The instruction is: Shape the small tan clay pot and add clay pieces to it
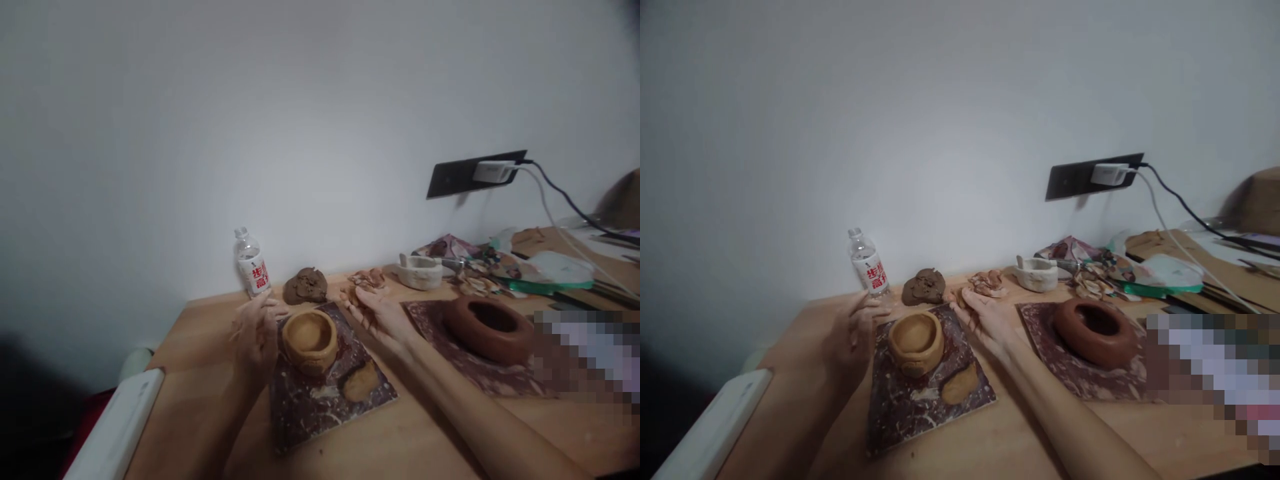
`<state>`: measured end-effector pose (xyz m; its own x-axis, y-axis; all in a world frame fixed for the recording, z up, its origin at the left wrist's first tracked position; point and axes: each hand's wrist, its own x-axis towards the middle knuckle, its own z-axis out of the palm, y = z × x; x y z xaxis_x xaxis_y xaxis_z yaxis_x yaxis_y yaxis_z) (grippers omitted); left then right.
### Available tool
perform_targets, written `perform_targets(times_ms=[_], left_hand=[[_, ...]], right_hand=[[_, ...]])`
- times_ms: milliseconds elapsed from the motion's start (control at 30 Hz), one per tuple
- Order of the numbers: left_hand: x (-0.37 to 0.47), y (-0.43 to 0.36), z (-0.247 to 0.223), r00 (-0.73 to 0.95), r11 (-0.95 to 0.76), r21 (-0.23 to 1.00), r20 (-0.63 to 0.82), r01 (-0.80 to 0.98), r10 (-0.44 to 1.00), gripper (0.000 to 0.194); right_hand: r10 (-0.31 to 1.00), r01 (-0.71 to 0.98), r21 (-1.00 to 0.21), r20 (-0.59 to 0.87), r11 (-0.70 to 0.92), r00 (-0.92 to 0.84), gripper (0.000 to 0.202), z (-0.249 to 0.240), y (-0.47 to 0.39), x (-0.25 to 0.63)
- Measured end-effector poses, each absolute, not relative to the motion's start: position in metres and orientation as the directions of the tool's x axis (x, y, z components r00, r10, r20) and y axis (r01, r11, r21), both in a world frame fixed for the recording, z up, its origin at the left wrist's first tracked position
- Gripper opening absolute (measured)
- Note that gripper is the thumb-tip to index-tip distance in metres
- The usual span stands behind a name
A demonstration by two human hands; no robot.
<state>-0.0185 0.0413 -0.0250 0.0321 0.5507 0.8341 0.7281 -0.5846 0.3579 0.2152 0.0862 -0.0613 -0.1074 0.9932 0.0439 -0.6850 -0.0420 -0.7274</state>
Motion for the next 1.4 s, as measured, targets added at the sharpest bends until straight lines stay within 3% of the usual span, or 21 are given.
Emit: perform_targets(times_ms=[100,200,367,500,567,733,867,1200,1400], left_hand=[[-0.001,0.037,-0.002,0.011,-0.547,0.412,0.792,0.729,0.611,0.028],[0.015,0.035,0.01,-0.113,-0.495,0.494,0.78,0.715,0.616,0.028],[0.012,0.043,-0.011,-0.078,-0.546,0.514,0.771,0.662,0.632,0.028],[-0.002,0.057,-0.032,-0.18,-0.45,0.509,0.785,0.734,0.593,0.031],[-0.005,0.061,-0.038,-0.171,-0.442,0.455,0.821,0.773,0.545,0.032],[-0.003,0.058,-0.042,0.12,-0.525,0.101,0.921,0.845,0.37,0.033],[0.0,0.054,-0.042,0.26,-0.584,-0.038,0.918,0.811,0.301,0.039],[-0.001,0.051,-0.039,0.198,-0.569,0.011,0.932,0.822,0.304,0.031],[-0.002,0.052,-0.043,0.212,-0.557,-0.009,0.93,0.831,0.3,0.032]], right_hand=[[0.992,-0.666,-0.745,0.044,-0.046,-0.117,0.022,-0.06,0.086,0.216],[0.992,-0.649,-0.759,0.047,-0.042,-0.119,0.027,-0.059,0.086,0.216],[0.991,-0.646,-0.76,0.024,-0.07,-0.135,0.03,-0.062,0.086,0.216],[0.977,-0.722,-0.672,-0.01,-0.164,-0.212,0.032,-0.061,0.088,0.217],[0.958,-0.743,-0.627,-0.015,-0.232,-0.287,0.03,-0.06,0.088,0.218],[0.941,-0.732,-0.617,-0.042,-0.29,-0.337,0.025,-0.059,0.09,0.223],[0.944,-0.73,-0.617,-0.069,-0.296,-0.324,0.021,-0.06,0.093,0.227],[0.954,-0.759,-0.585,-0.096,-0.286,-0.286,0.013,-0.055,0.089,0.223],[0.967,-0.783,-0.568,-0.167,-0.253,-0.191,0.053,-0.065,0.097,0.229]])
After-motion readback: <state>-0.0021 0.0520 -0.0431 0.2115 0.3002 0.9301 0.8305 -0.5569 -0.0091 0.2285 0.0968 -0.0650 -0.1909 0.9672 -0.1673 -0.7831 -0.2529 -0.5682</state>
